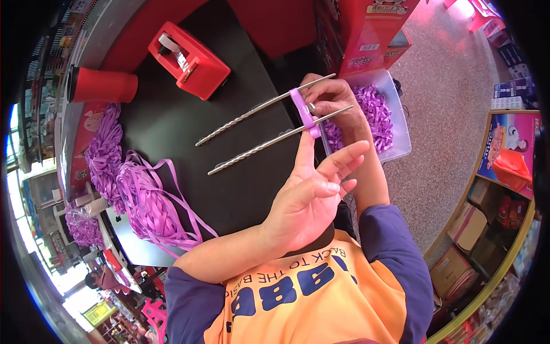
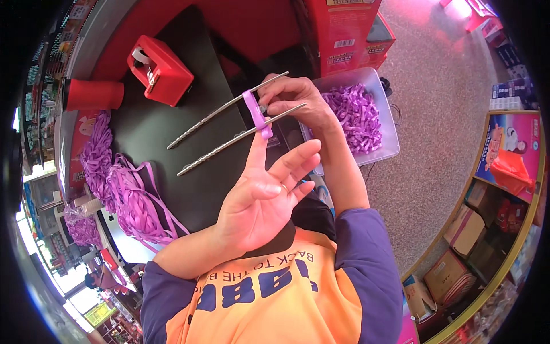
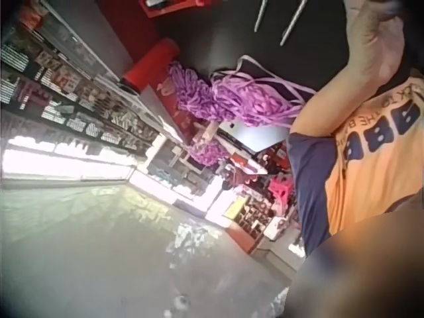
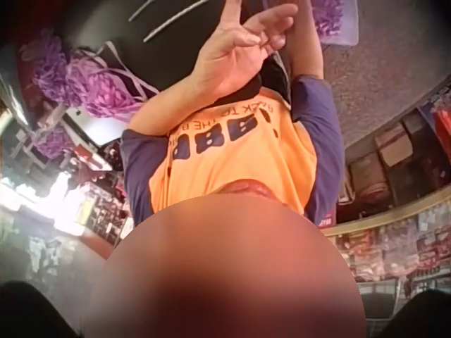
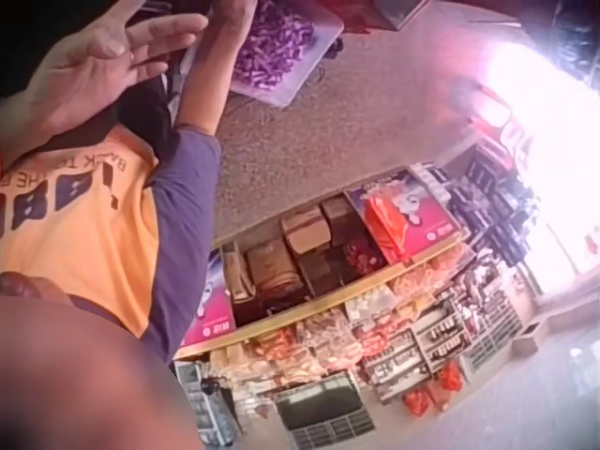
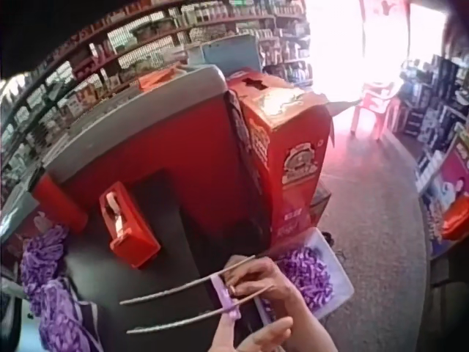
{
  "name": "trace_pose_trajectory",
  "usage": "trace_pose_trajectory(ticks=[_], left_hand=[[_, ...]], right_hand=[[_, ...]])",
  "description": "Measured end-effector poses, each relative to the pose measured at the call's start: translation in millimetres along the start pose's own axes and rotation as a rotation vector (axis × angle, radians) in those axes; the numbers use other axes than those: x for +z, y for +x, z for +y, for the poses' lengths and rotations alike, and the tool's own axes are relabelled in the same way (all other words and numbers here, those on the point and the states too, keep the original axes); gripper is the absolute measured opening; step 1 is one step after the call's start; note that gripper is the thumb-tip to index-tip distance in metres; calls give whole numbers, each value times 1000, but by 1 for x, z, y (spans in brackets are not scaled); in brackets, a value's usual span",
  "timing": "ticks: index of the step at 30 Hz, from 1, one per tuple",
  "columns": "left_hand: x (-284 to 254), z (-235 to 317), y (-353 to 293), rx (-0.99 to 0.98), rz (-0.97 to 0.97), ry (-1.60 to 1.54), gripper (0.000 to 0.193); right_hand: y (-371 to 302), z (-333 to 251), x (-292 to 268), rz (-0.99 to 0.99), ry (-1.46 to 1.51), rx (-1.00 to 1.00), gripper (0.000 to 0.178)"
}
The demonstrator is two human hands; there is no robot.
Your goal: The person is wrapping and tying purple ribbons around two parallel rods to create ribbon bows.
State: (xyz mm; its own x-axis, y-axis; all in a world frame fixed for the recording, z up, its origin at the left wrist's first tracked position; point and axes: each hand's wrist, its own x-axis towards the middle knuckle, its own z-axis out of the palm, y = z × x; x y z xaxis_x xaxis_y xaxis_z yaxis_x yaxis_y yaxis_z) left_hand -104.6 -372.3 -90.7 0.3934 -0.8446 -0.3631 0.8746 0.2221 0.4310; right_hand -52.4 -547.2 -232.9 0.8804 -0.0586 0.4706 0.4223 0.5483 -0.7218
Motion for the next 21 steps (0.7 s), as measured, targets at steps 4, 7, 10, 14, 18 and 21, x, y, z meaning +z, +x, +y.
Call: trace_pose_trajectory(ticks=[4, 7, 10, 14, 18, 21], left_hand=[[1, 1, 0, -19, 20, -8, 99], [2, 1, 0, -32, 28, -17, 99], [3, 2, 1, -40, 32, -20, 100], [3, 2, 1, -38, 28, -14, 100], [2, 2, 1, -38, 25, -15, 100], [2, 1, 0, -34, 29, -8, 100]], right_hand=[[1, 2, 2, 21, 98, 32, 16], [3, 2, 3, 15, 79, 16, 15], [6, 2, 4, 6, 27, -15, 15], [9, 2, 6, -4, -7, -41, 13], [10, 0, 7, -13, 34, -6, 7], [9, -3, 8, -42, 8, 1, 6]])
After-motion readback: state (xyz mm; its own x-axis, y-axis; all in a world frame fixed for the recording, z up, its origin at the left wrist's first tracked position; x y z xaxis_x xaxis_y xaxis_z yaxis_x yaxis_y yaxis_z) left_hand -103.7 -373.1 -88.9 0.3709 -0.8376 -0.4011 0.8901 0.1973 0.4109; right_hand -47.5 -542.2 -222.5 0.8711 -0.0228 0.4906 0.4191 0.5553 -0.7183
